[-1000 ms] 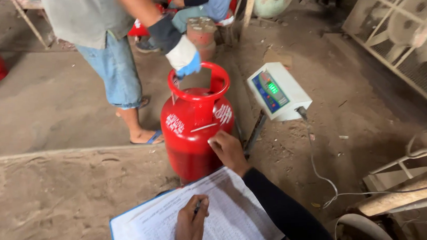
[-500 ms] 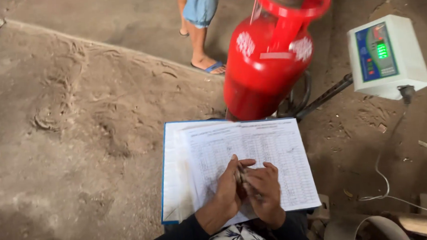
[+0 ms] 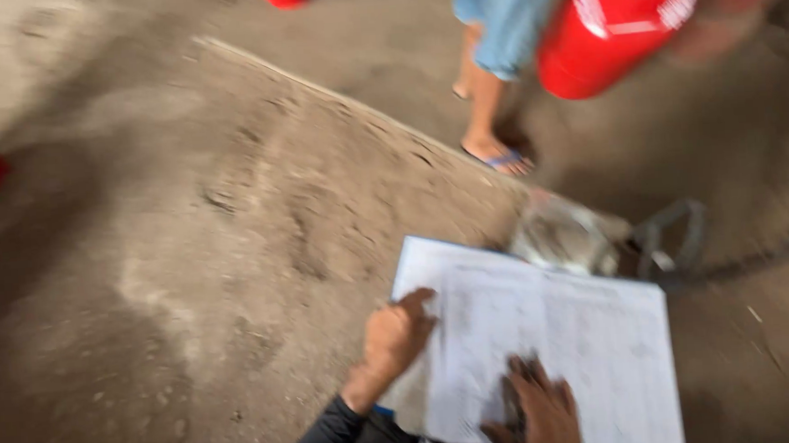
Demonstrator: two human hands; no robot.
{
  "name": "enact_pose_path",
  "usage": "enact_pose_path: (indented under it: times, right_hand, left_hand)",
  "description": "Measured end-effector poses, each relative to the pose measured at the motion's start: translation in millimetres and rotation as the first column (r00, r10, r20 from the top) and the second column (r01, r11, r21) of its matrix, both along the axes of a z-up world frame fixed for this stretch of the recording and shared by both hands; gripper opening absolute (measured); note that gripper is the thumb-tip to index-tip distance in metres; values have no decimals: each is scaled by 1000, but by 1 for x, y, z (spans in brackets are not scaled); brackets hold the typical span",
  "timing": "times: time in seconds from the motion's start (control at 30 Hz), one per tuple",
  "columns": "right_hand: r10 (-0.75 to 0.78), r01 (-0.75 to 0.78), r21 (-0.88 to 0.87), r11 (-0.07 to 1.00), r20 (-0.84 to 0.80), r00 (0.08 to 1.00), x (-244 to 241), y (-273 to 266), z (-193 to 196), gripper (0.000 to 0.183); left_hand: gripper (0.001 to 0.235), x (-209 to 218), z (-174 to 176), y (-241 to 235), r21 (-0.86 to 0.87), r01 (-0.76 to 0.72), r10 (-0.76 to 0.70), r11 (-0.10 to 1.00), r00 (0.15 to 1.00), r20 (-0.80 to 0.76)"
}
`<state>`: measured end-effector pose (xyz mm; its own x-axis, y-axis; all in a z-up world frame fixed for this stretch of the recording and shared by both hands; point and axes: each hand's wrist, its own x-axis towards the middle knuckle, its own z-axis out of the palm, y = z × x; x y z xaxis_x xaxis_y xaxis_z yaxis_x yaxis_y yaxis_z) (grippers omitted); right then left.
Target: Weighing red gas cylinders on a digital scale and recording the readings on a paper log on a clipboard.
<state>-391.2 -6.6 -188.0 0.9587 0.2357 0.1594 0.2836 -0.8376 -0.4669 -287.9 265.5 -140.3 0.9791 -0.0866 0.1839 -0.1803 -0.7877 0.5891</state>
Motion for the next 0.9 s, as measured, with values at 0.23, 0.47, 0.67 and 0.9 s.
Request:
enact_pose_path:
  times: [0.23, 0.47, 0.67, 0.9]
  right_hand:
    - [-353, 373, -103, 922, -622, 699, 62, -146, -323, 62]
    - [-524, 479, 386, 788, 12, 852, 22, -109, -104, 39]
    - [-721, 468, 625, 625, 233, 652, -23, -67, 105, 43]
    - [-336, 128, 791, 598, 102, 936, -35, -42, 91, 68]
  left_hand:
    - [45, 2, 17, 3, -146, 36, -47, 989, 996, -73]
    - [45, 10, -8, -9, 93, 56, -50, 994, 997, -61]
    - [48, 29, 54, -50, -104, 237, -242, 966, 970, -33]
    - [63, 60, 53, -115, -82, 583, -563, 808, 807, 180]
